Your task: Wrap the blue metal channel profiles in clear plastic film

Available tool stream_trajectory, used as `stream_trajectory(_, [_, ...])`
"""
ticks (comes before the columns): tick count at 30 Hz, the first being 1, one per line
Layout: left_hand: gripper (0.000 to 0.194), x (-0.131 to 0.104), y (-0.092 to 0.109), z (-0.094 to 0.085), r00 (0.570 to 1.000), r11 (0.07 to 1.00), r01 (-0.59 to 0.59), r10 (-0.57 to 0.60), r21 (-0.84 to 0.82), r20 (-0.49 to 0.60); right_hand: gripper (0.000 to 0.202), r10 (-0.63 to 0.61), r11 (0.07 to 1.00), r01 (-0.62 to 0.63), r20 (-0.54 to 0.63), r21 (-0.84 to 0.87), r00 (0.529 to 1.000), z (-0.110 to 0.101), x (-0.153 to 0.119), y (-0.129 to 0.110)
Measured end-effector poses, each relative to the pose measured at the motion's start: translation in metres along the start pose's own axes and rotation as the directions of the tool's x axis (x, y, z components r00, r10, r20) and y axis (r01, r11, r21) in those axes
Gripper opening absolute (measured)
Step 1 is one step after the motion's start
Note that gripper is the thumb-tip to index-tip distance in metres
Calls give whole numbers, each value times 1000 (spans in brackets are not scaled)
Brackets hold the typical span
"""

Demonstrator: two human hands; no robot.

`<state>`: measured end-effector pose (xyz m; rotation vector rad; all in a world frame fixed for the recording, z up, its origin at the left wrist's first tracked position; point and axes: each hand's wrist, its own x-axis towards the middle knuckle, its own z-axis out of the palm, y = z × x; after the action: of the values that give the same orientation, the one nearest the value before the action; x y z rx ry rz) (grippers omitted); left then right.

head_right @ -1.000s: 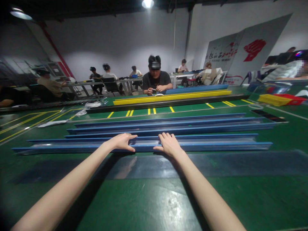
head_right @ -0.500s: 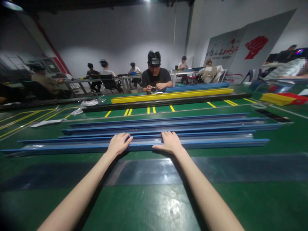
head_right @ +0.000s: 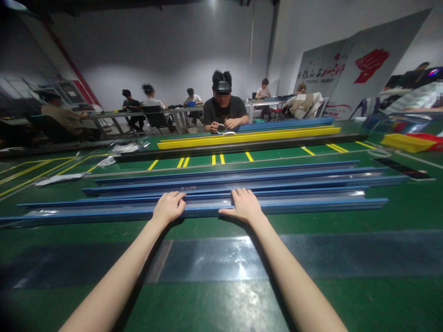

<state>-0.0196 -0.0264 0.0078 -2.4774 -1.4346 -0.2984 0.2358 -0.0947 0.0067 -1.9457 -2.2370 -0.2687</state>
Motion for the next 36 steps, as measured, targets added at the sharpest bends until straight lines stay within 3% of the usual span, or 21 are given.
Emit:
stream_trajectory(12, [41, 12, -12, 4, 1000, 1000, 18, -18, 5, 11, 73, 33, 999, -33, -14, -1, 999, 4, 14, -8])
stream_trajectory(26, [37, 5, -1, 1, 978, 978, 196, -201, -73, -61, 74, 53, 998, -56, -69, -38, 996, 6, 11, -14])
stream_trajectory(33, [33, 5, 0, -2, 975, 975, 217, -219, -56, -35, 73, 57, 998, -59, -93, -23, 994, 7, 9, -12])
stream_trajectory(36, [36, 7, 0, -6, 982, 982, 185, -183, -47, 37, 73, 55, 998, -56, -93, -7, 994, 5, 5, -14])
